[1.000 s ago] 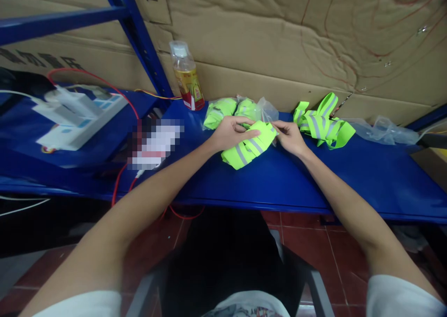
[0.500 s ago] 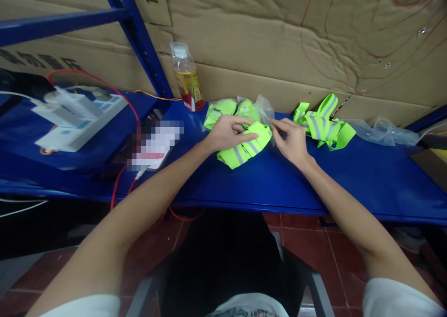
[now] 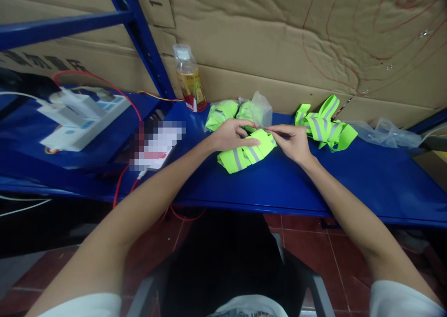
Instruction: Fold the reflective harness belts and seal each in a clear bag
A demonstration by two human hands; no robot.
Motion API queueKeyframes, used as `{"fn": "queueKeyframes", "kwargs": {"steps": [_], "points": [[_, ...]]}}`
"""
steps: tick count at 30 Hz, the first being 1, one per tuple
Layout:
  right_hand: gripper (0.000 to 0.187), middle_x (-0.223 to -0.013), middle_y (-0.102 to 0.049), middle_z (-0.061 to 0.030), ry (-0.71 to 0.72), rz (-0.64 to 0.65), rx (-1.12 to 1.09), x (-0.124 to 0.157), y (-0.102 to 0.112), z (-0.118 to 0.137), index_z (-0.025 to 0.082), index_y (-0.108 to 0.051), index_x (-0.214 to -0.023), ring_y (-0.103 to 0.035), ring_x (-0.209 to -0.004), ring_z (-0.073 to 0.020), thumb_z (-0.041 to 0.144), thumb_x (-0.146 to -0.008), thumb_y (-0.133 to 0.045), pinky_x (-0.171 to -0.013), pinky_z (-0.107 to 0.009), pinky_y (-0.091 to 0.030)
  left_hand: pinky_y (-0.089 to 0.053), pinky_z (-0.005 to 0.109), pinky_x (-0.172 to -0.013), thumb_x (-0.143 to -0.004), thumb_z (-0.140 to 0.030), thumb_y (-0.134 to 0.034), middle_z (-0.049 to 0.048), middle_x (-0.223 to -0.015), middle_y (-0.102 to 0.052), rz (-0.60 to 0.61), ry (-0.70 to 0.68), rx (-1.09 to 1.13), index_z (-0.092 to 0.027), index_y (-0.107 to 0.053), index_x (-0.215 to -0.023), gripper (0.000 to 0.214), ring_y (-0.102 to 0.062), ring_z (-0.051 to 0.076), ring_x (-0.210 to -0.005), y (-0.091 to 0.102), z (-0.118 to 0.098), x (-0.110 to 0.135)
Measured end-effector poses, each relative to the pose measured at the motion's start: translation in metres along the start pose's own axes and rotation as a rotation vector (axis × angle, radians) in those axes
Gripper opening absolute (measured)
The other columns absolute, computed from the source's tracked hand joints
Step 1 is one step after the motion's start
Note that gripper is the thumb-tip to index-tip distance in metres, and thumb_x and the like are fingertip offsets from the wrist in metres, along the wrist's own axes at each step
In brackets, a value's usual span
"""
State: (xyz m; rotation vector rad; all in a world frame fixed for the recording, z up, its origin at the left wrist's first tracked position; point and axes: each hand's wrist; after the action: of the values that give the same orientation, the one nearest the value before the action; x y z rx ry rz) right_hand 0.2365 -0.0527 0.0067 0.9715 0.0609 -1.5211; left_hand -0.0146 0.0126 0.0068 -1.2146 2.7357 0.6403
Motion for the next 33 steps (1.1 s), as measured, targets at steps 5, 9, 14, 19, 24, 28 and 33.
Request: {"fn": "queueKeyframes", "kwargs": {"steps": [5, 9, 14, 19, 24, 28, 33], "points": [[0.026, -0.101, -0.087, -0.0046, 0.063, 0.049, 0.097, -0.001, 0.003, 0.005, 0.03, -0.09, -0.106, -0.082, -0.09, -0.0274, 0.045, -0.1, -0.071, -0.078, -0.044, -0.066, -0.042, 0.024, -0.044, -0.078, -0.047, -0.093, 0.0009, -0.063, -0.071, 0.013, -0.035, 0.005, -0.019, -0.082, -0.107, 0.042, -0.061, 0.014, -0.053, 0.0, 0.005, -0.001], [0.027, -0.095, -0.085, -0.0055, 0.072, -0.033, 0.2, -0.003, 0.006, 0.001, 0.028, -0.089, -0.108, -0.077, -0.079, -0.024, 0.044, -0.102, -0.068, -0.071, -0.041, -0.065, -0.04, 0.024, -0.042, -0.074, -0.049, -0.095, 0.0033, -0.065, -0.074, -0.048, -0.002, 0.012, -0.019, -0.081, -0.096, 0.039, -0.062, 0.016, -0.054, 0.002, 0.014, -0.005], [0.027, -0.092, -0.08, -0.0057, 0.091, -0.01, 0.236, -0.004, 0.009, -0.007, 0.027, -0.088, -0.115, -0.072, -0.077, -0.0207, 0.038, -0.103, -0.066, -0.066, -0.036, -0.062, -0.034, 0.023, -0.04, -0.072, -0.053, -0.095, 0.0028, -0.061, -0.072, -0.195, 0.11, 0.034, -0.016, -0.075, -0.088, 0.045, -0.054, 0.012, -0.047, 0.004, 0.014, -0.008], [0.03, -0.095, -0.078, -0.0049, 0.181, 0.017, 0.242, 0.004, -0.004, 0.001, 0.027, -0.086, -0.122, -0.071, -0.077, -0.0189, 0.035, -0.105, -0.062, -0.067, -0.034, -0.062, -0.032, 0.021, -0.043, -0.07, -0.052, -0.094, -0.0024, -0.054, -0.065, -0.324, 0.125, -0.025, -0.018, -0.064, -0.075, 0.046, -0.048, 0.009, -0.046, -0.001, 0.008, -0.008], [0.032, -0.098, -0.078, -0.0057, 0.302, 0.091, 0.271, 0.014, -0.021, 0.018, 0.027, -0.082, -0.132, -0.073, -0.084, -0.0205, 0.035, -0.109, -0.061, -0.078, -0.038, -0.063, -0.036, 0.023, -0.05, -0.07, -0.051, -0.094, -0.0009, -0.063, -0.07, -0.437, 0.102, -0.09, -0.019, -0.06, -0.072, 0.046, -0.055, 0.011, -0.055, -0.007, 0.015, -0.01], [0.027, -0.082, -0.074, -0.0011, 0.148, -0.025, 0.086, 0.012, -0.025, 0.016, 0.028, -0.081, -0.115, -0.069, -0.073, -0.0185, 0.05, -0.103, -0.073, -0.076, -0.037, -0.063, -0.043, 0.025, -0.054, -0.07, -0.053, -0.097, 0.0016, -0.069, -0.073, -0.481, 0.033, 0.039, -0.02, -0.059, -0.071, 0.05, -0.062, 0.013, -0.061, -0.008, 0.019, -0.014], [0.064, -0.101, -0.073, -0.0027, -0.143, -0.397, -0.262, -0.005, -0.024, -0.003, 0.033, -0.065, -0.119, -0.074, -0.087, -0.0217, 0.075, -0.077, -0.088, -0.077, -0.039, -0.067, -0.05, 0.026, -0.059, -0.067, -0.058, -0.1, 0.0012, -0.074, -0.074, -0.417, -0.108, 0.184, -0.02, -0.058, -0.076, 0.057, -0.065, 0.013, -0.064, -0.013, 0.011, -0.013]]}}
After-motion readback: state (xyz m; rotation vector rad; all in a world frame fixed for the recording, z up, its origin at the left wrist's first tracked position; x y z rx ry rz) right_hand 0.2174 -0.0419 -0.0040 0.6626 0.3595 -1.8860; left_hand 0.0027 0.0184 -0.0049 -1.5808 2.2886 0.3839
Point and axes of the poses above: each hand's wrist, its own x-axis away from the middle knuckle, its own y-axis out of the back of the hand, z = x × y
